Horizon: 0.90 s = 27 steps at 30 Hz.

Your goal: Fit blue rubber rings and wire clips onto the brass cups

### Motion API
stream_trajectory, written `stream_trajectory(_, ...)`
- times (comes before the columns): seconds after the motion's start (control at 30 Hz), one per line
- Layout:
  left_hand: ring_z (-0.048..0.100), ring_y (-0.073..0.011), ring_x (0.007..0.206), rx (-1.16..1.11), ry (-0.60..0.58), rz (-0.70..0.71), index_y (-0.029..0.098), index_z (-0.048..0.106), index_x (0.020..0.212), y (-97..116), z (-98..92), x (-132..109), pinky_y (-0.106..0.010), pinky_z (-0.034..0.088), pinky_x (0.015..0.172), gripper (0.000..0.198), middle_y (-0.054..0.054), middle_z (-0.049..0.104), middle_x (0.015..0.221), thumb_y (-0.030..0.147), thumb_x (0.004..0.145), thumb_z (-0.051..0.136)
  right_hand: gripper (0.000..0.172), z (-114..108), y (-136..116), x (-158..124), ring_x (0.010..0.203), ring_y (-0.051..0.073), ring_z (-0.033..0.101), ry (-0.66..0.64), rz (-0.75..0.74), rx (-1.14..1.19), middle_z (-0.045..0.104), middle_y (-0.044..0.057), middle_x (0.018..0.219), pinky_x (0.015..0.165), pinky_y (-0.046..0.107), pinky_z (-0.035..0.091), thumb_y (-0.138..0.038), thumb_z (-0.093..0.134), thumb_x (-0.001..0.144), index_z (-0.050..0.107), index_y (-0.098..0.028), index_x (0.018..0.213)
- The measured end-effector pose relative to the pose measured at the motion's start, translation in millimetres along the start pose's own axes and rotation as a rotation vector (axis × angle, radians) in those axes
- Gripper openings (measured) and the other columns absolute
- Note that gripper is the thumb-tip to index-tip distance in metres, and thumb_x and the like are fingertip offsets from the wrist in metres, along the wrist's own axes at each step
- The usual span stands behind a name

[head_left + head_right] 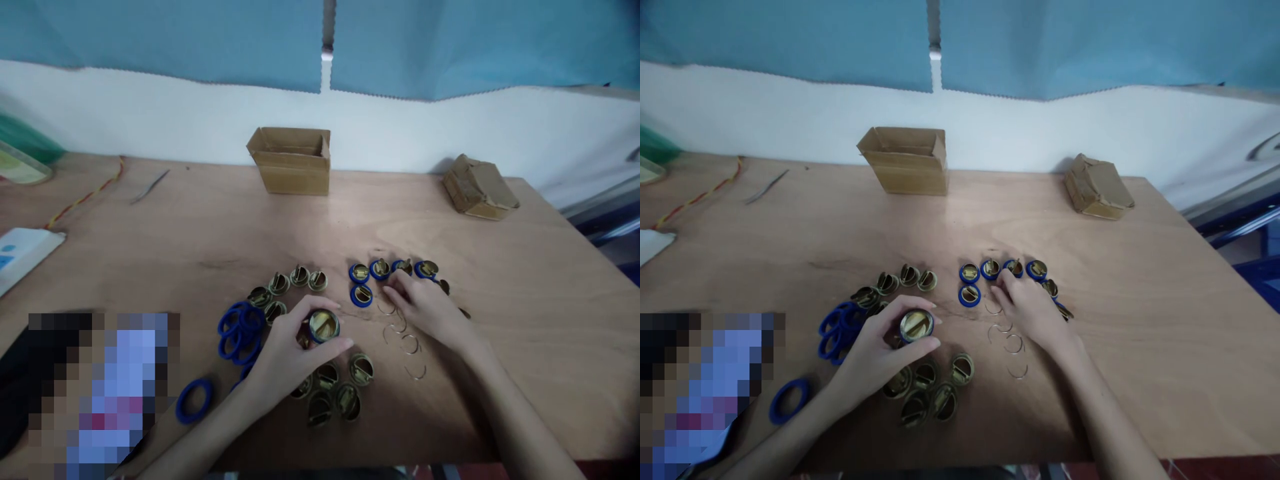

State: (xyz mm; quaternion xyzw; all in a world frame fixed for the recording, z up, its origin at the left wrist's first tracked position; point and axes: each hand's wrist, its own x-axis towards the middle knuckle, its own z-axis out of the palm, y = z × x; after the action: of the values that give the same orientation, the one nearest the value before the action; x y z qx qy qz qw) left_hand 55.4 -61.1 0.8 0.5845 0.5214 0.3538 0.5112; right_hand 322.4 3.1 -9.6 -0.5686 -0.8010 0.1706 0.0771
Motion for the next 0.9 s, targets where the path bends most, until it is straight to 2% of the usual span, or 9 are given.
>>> stream_trajectory(0.1,0.069,-0.0188,0.076,-0.001,0.005,0.001,0.025,0.065,0.103,0,0.8,1,-0.025,0.049,0.058,0.030,-0.001,0.076,0.091,0.034,0.078,0.079,0.018,12,-8,-2,0.065,0.024,0.069,0.103,0.131,-0.031,0.073,0.007,0.076,0.057,0.032,0.040,-0.034,0.057,0.096,0.060,-0.020,0.085)
stream_trajectory(0.2,0.068,-0.0194,0.078,-0.001,0.001,-0.004,0.025,0.066,0.103,0,2.0,1,-0.026,0.049,0.059,0.029,-0.002,0.076,0.091,0.034,0.078,0.079,0.022,25,-15,-5,0.061,0.026,0.069,0.144,0.193,-0.086,0.073,0.008,0.070,0.053,0.031,0.038,-0.039,0.062,0.093,0.060,-0.019,0.086)
stream_trajectory(0.43,0.066,-0.0178,0.078,-0.023,0.026,0.000,0.025,0.065,0.103,-2,0.6,1,-0.027,0.049,0.066,0.026,-0.001,0.074,0.090,0.033,0.081,0.077,0.022,36,-13,-6,0.067,0.031,0.072,0.105,0.199,-0.101,0.073,0.013,0.077,0.051,0.034,0.041,-0.037,0.057,0.096,0.058,-0.016,0.092)
stream_trajectory(0.53,0.066,-0.0168,0.078,-0.054,0.035,0.002,0.025,0.064,0.103,-3,0.0,1,-0.027,0.050,0.069,0.026,0.000,0.073,0.091,0.031,0.081,0.077,0.017,36,-9,-4,0.067,0.031,0.072,0.090,0.174,-0.070,0.073,0.013,0.076,0.053,0.035,0.042,-0.034,0.058,0.095,0.057,-0.017,0.092)
stream_trajectory(0.73,0.068,-0.0177,0.084,-0.033,0.054,0.012,0.026,0.061,0.108,-3,-0.3,0,-0.028,0.052,0.074,0.039,0.001,0.075,0.096,0.027,0.075,0.083,0.012,34,-8,-5,0.068,0.030,0.072,0.068,0.141,-0.030,0.073,0.010,0.076,0.055,0.035,0.042,-0.029,0.063,0.092,0.056,-0.018,0.091)
stream_trajectory(0.9,0.067,-0.0169,0.082,0.013,0.071,0.023,0.026,0.062,0.107,-2,0.6,1,-0.028,0.052,0.074,0.037,0.002,0.075,0.094,0.027,0.076,0.081,0.016,32,-9,-7,0.065,0.026,0.070,0.036,0.141,0.006,0.071,0.005,0.072,0.056,0.033,0.041,-0.022,0.070,0.084,0.054,-0.021,0.084)
